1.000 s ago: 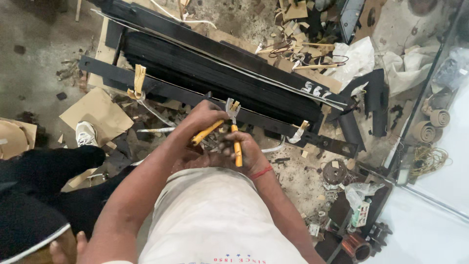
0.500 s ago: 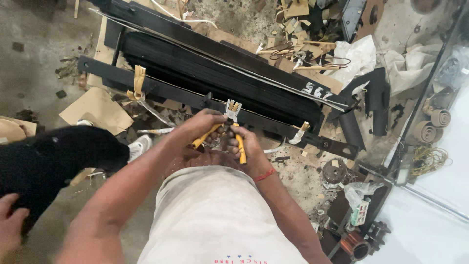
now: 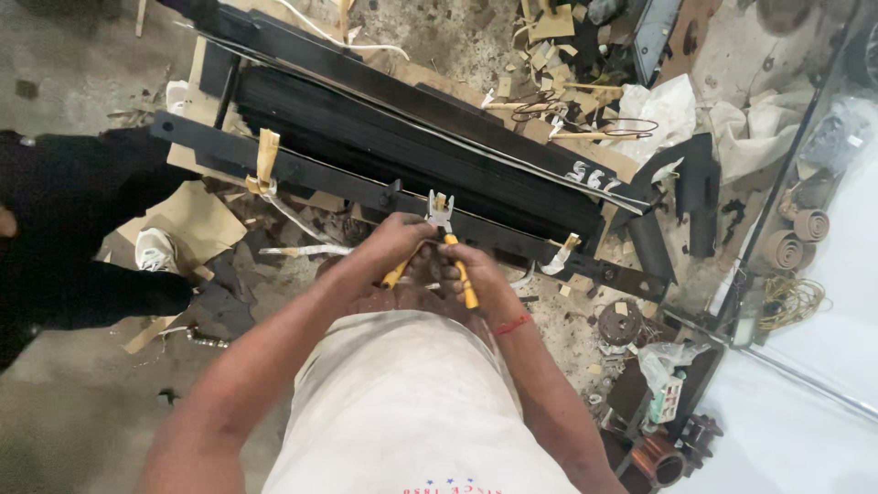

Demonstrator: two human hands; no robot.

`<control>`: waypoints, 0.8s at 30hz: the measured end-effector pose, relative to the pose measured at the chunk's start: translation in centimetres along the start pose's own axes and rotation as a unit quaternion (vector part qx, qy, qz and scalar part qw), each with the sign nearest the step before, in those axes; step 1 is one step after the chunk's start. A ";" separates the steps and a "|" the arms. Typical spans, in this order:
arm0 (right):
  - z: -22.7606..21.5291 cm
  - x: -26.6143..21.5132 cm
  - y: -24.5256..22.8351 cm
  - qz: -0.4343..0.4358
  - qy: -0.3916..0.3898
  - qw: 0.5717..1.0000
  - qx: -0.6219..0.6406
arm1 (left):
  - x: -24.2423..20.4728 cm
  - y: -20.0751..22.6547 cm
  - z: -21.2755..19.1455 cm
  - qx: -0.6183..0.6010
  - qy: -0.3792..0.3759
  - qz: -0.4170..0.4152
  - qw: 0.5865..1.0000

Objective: The person uses yellow-handled pliers to cut white cords attached to a black metal frame. The cords are cut one by one and fall to the floor. The person continues cutting cords along the length of the frame.

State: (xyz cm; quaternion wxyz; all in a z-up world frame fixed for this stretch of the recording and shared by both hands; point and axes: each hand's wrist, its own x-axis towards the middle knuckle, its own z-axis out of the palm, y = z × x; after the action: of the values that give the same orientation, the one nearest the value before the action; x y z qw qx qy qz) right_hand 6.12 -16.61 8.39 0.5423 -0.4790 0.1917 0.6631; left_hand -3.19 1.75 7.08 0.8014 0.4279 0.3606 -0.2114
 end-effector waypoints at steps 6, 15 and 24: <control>-1.4 -4.7 1.5 -0.149 0.011 0.987 -0.065 | -1.0 -1.3 1.8 0.122 -0.042 0.115 0.985; -1.2 -4.7 5.9 -0.161 -0.031 0.983 0.080 | -0.1 -1.1 6.0 0.221 0.030 0.175 0.959; -2.2 -5.8 4.5 -0.112 0.065 0.977 -0.168 | 6.3 -4.1 0.0 0.191 0.172 0.185 0.949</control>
State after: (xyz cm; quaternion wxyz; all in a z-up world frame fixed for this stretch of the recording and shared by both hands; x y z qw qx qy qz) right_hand 2.71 -23.00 11.04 0.5112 -0.6240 0.0577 0.5883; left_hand -1.73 -0.64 0.14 0.6556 0.6619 0.3602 -0.0480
